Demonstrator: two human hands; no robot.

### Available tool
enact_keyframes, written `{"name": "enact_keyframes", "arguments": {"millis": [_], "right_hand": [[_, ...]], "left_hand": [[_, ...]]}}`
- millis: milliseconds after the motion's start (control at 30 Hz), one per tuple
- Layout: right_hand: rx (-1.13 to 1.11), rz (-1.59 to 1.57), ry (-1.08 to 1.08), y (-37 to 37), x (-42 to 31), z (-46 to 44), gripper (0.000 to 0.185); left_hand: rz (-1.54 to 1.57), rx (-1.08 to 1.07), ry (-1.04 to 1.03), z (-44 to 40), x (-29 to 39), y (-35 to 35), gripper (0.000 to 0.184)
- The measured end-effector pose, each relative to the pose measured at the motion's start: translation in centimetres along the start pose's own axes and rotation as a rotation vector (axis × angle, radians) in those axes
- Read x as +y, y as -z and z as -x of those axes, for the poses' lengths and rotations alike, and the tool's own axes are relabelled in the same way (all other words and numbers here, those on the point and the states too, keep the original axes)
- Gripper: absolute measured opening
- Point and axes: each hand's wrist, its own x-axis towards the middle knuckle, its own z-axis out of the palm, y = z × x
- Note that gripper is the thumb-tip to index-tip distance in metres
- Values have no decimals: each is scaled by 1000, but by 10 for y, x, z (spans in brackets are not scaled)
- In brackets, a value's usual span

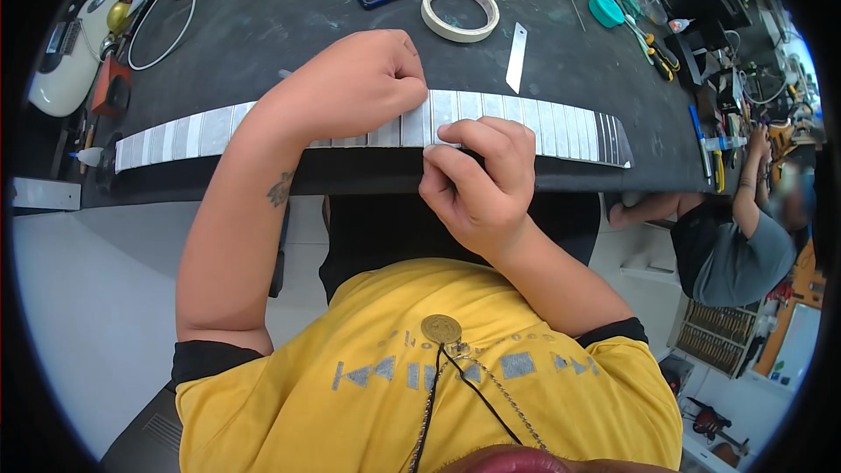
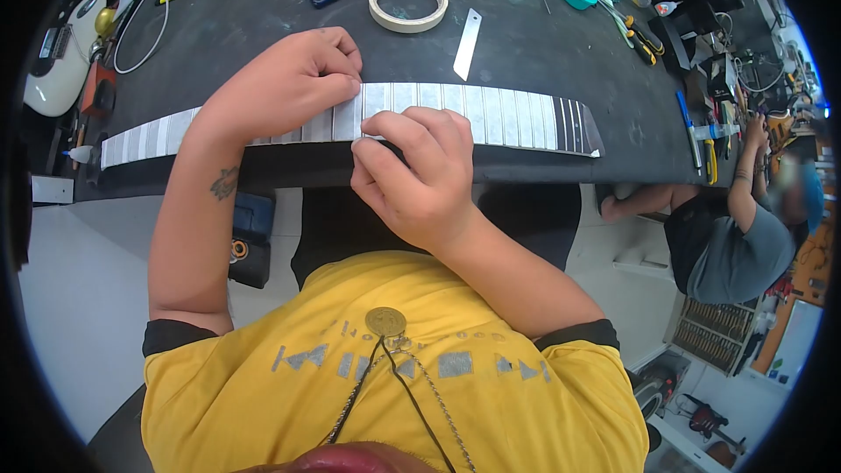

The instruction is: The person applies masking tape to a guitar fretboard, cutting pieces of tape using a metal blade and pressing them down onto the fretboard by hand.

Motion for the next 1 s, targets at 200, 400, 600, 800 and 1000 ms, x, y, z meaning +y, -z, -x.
{"name": "enact_keyframes", "arguments": {"millis": [200,400,600,800,1000], "right_hand": [[-1,4,7,0,-1,-1,36],[5,8,15,0,-1,-1,34],[15,14,21,-2,0,0,34],[1,17,20,0,0,-1,35],[-30,8,23,2,0,1,36]], "left_hand": [[-10,10,29,2,4,-1,26],[-27,-25,54,0,4,0,26],[-57,-66,105,-2,7,1,26],[-76,-9,35,3,5,-1,25],[-96,-45,-30,8,5,3,33]]}}
